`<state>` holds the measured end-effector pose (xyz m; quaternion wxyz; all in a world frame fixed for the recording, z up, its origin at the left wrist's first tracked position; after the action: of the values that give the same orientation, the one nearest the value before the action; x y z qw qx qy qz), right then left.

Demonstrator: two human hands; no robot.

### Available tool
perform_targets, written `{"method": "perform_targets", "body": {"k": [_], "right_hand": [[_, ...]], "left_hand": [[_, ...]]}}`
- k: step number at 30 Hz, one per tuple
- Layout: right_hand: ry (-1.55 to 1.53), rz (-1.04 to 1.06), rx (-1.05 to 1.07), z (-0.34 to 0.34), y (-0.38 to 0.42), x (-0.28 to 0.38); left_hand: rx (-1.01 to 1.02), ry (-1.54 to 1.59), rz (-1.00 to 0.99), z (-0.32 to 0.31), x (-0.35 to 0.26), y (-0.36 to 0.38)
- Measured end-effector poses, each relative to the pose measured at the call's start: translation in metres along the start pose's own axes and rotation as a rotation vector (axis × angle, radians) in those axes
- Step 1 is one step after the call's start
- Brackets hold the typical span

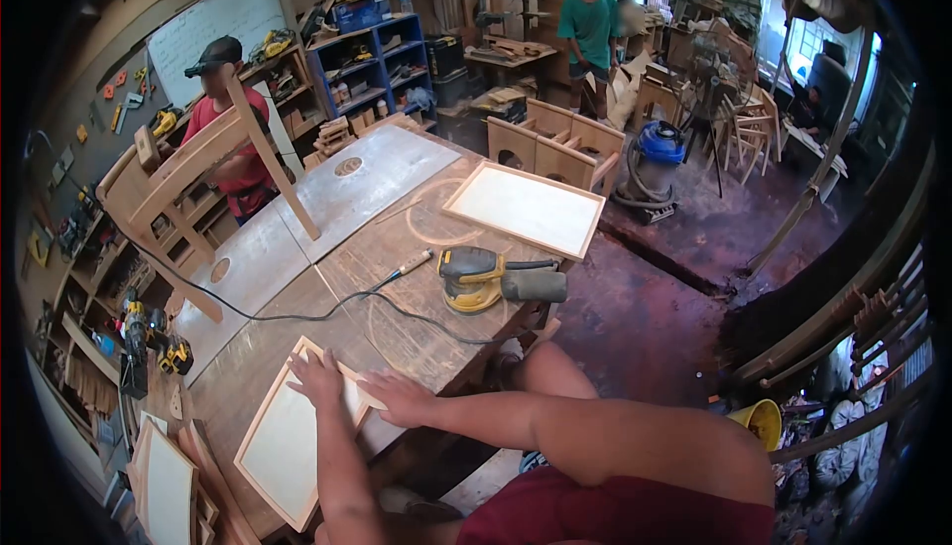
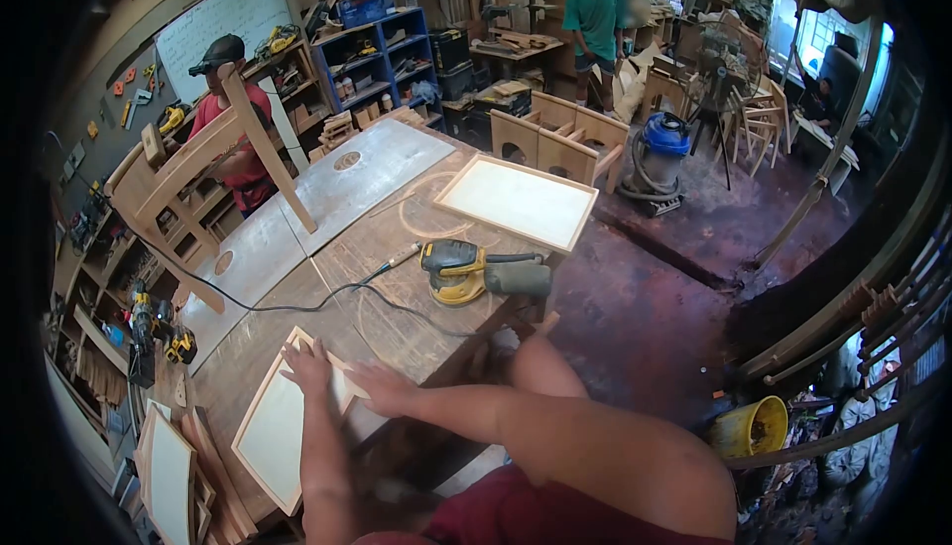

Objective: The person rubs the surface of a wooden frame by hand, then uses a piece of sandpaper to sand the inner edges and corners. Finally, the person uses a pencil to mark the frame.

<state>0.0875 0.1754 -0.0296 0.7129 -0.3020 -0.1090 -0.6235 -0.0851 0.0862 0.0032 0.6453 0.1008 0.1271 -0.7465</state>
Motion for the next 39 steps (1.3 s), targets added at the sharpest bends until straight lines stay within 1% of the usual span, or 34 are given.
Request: {"method": "perform_targets", "body": {"k": [6, 13, 17, 21, 23, 28, 30, 32, 37, 39], "right_hand": [[0.01, 0.022, -0.017, -0.004, -0.002, -0.004], [0.005, 0.004, 0.014, -0.009, -0.002, -0.006], [0.007, -0.002, 0.013, -0.008, -0.002, -0.004], [0.019, 0.012, 0.002, -0.006, -0.001, -0.003], [-0.001, -0.038, 0.044, -0.001, -0.001, 0.001], [0.01, -0.03, 0.051, -0.001, -0.002, 0.002], [0.015, -0.033, 0.057, -0.002, -0.003, 0.002], [0.034, 0.038, -0.019, -0.002, -0.002, 0.0], [0.03, 0.04, -0.026, -0.008, -0.003, -0.008], [0.006, 0.031, -0.022, -0.011, -0.002, -0.004]], "left_hand": [[0.032, -0.039, -0.069, -0.011, 0.011, -0.02], [0.077, -0.026, -0.07, -0.015, 0.014, -0.033], [0.05, 0.011, -0.06, -0.022, 0.017, -0.037], [0.044, 0.041, -0.051, -0.02, 0.018, -0.035], [0.035, 0.055, -0.051, -0.019, 0.019, -0.034], [0.008, 0.092, -0.045, -0.017, 0.018, -0.027], [-0.027, 0.086, -0.08, -0.019, 0.017, -0.025], [-0.022, 0.097, -0.083, -0.017, 0.017, -0.02], [0.009, 0.09, -0.089, -0.011, 0.011, 0.003], [-0.01, 0.096, -0.129, -0.011, 0.012, 0.015]]}}
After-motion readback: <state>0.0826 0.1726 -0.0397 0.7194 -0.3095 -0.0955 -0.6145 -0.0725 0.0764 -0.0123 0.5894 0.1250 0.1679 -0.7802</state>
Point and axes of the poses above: each hand's wrist, its own y-axis away from the middle knuckle, its own z-axis out of the back of the hand, x = y × z, the point moved 1 cm from there along -y, towards the middle knuckle, and after that the axes turned 8 degrees about z, right-handed, at the moved point
